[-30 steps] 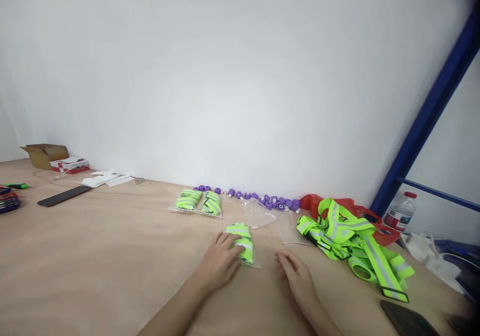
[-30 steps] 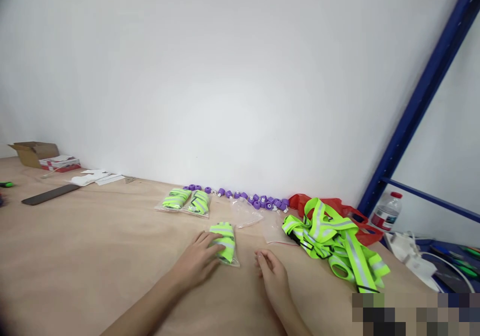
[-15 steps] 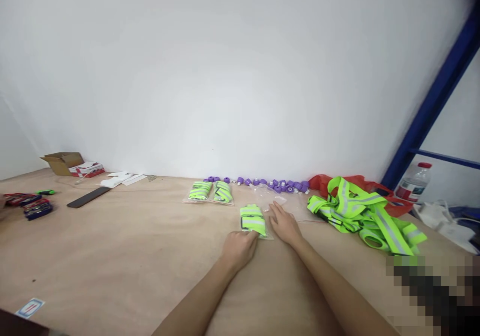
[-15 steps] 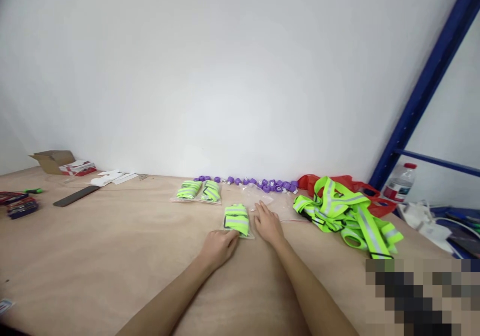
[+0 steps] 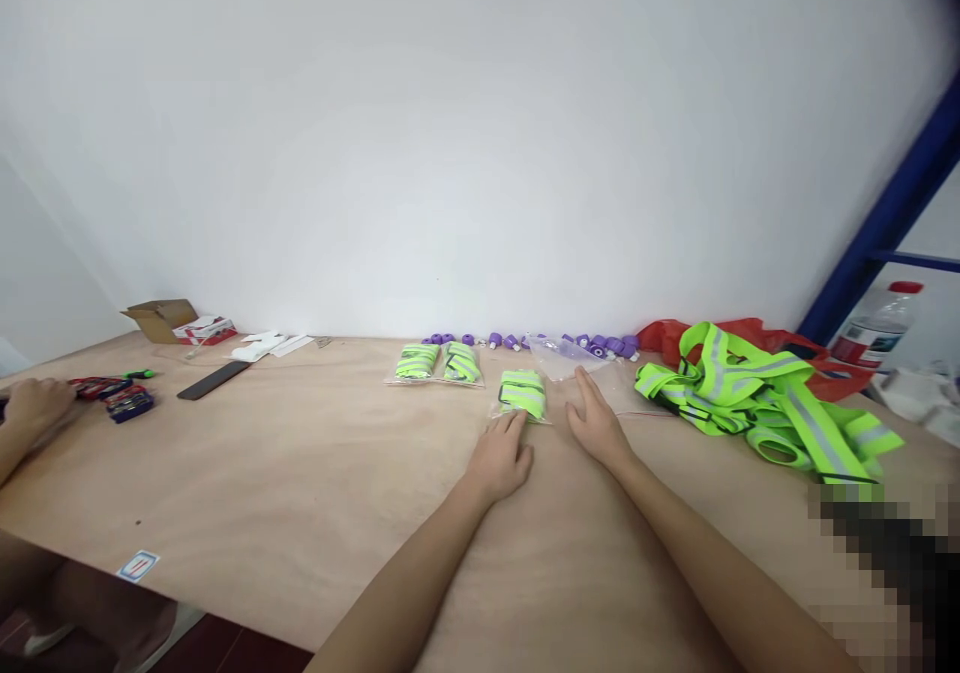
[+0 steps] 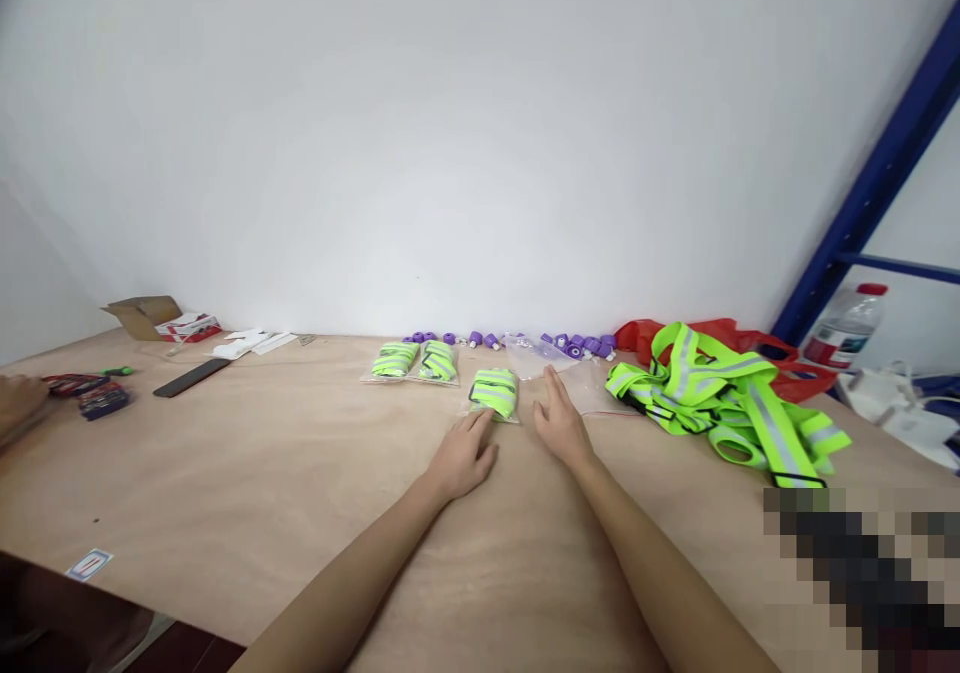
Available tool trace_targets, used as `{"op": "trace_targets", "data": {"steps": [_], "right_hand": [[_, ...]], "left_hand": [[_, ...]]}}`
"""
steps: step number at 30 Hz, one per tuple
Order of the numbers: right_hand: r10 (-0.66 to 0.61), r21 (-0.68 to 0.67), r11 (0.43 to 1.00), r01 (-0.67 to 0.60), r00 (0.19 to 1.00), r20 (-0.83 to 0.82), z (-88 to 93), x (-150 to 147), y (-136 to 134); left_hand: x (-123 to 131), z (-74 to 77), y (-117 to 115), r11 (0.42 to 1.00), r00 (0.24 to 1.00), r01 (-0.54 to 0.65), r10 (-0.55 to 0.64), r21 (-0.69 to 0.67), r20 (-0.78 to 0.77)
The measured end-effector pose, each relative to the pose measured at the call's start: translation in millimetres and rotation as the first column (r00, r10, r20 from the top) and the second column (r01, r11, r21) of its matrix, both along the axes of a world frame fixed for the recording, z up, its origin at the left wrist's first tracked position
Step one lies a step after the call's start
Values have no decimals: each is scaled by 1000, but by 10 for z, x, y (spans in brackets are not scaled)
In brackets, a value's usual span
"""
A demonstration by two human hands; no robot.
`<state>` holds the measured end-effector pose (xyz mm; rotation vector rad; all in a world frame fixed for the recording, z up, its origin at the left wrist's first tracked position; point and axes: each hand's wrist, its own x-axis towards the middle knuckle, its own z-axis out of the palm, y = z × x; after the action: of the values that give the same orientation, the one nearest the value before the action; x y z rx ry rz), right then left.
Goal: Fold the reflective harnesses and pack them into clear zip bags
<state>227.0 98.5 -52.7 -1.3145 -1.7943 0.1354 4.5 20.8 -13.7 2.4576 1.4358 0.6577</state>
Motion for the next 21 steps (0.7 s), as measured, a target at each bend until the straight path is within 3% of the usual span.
{"op": "trace_targets", "data": {"steps": [5,15,18,21], "right_hand": [[7,12,1000,-7,1000,-19,7,-3,-179],[11,-9,1000,-11,1000,-19,7,7,-512],[20,-12,1000,-21,1000,-19,19,10,-641],[19,-12,1000,-19,1000,-25,44,13,-782]], "left_hand": [[50,-45,137,999,997,-45,44,-13,-57],[218,71,311,988,984,59,-33,143,-177],[227,48,369,985,974,118,-90,127,-207],[220,-3,429,991,975,96,-74,95,-210]]}}
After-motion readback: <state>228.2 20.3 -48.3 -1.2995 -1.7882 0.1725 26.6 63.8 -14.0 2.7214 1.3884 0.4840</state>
